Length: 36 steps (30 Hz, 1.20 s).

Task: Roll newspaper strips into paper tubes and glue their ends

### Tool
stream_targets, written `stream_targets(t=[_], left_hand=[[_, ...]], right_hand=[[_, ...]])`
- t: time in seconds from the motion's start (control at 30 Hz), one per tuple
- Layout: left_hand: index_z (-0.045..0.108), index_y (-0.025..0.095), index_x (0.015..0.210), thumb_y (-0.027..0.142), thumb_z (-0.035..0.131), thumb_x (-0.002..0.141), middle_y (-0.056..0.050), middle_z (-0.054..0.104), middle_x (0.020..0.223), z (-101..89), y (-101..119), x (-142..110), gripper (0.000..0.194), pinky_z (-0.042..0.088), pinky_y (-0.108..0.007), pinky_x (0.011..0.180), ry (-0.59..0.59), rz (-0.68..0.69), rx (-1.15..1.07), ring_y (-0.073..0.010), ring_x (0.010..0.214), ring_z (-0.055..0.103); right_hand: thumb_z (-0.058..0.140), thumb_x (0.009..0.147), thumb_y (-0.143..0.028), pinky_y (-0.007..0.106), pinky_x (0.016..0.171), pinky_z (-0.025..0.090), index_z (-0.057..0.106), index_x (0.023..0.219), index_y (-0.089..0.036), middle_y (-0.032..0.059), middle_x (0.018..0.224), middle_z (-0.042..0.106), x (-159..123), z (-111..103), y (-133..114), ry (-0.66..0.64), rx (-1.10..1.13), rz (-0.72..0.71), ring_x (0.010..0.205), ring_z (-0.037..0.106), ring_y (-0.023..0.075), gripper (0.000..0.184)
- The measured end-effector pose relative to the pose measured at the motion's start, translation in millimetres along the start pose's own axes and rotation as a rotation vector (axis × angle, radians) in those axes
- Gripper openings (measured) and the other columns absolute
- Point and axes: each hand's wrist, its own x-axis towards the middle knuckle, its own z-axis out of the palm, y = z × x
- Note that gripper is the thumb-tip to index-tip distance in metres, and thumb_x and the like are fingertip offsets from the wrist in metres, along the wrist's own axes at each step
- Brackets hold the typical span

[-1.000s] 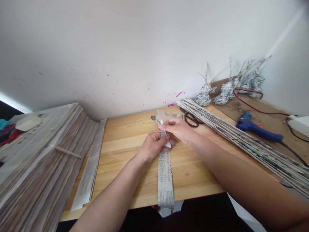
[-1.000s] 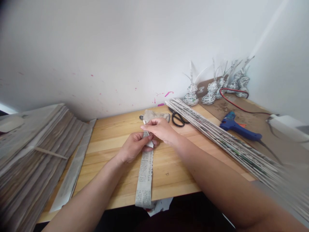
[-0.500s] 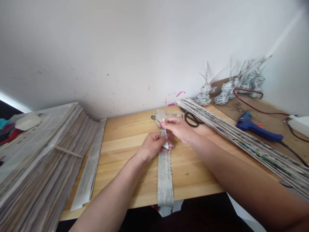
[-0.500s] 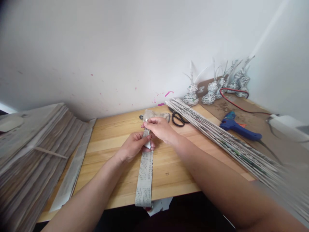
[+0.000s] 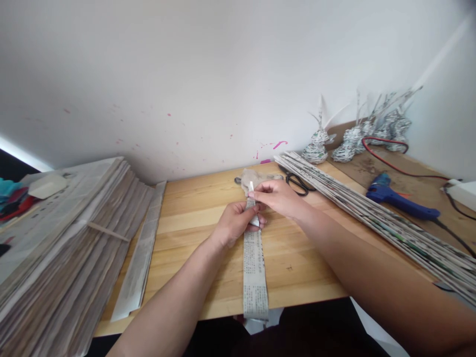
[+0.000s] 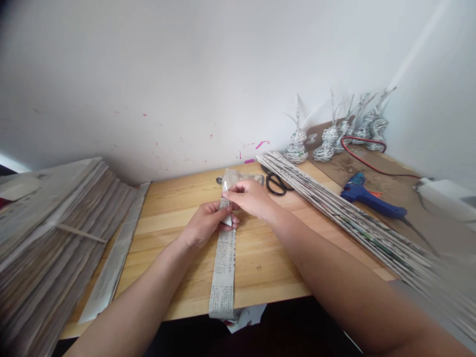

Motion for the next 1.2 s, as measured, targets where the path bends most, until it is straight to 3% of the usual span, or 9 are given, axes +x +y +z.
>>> stream_targets(t=[0.43,0.67,0.93,1.1,1.2], left_hand=[[0.067,0.012,0.089,0.037,0.066,0.081,-0.006,0.069,0.072,-0.7,-2,1,0.026,0.048,-0.021,0.059,-0.001,-0.011,0.032,-0.0128,0.064,0.065],[0.068,0.013,0.088,0.038,0.064,0.082,-0.006,0.07,0.074,0.5,-2,0,0.027,0.048,-0.022,0.059,0.007,-0.032,0.049,-0.0131,0.064,0.065],[0.07,0.012,0.09,0.035,0.064,0.082,-0.009,0.071,0.084,0.7,-3,-1,0.025,0.048,-0.019,0.05,-0.058,-0.034,-0.029,-0.0155,0.072,0.067],[0.068,0.011,0.089,0.032,0.071,0.078,-0.007,0.069,0.076,-0.1,-3,2,0.025,0.053,-0.022,0.059,0.001,-0.006,-0.111,-0.0142,0.067,0.067],[0.067,0.009,0.095,0.033,0.072,0.077,-0.008,0.068,0.074,-1.0,-1,2,0.031,0.054,-0.022,0.058,0.03,0.014,-0.124,-0.014,0.065,0.066]], right_hand=[[0.064,0.081,-0.023,0.022,0.048,0.046,0.07,0.08,-0.011,0.0031,0.058,0.065,4,3,3,-0.075,0.214,0.131,0.046,0.056,0.0096,0.014],[0.07,0.076,-0.031,0.023,0.035,0.038,0.063,0.07,-0.015,-0.0005,0.049,0.058,1,6,4,-0.056,0.222,0.139,0.036,0.05,0.0107,0.019],[0.076,0.07,-0.035,0.021,0.037,0.037,0.057,0.066,-0.018,-0.0026,0.05,0.055,2,6,7,-0.043,0.227,0.155,0.04,0.048,0.0091,0.026],[0.073,0.07,-0.05,0.026,0.042,0.041,0.052,0.067,-0.02,-0.0013,0.054,0.058,1,6,6,-0.076,0.154,0.052,0.043,0.05,0.0119,0.036],[0.064,0.077,-0.056,0.028,0.057,0.045,0.063,0.077,-0.017,0.0037,0.07,0.065,5,-1,9,0.087,-0.166,-0.137,0.061,0.058,0.0149,0.038]])
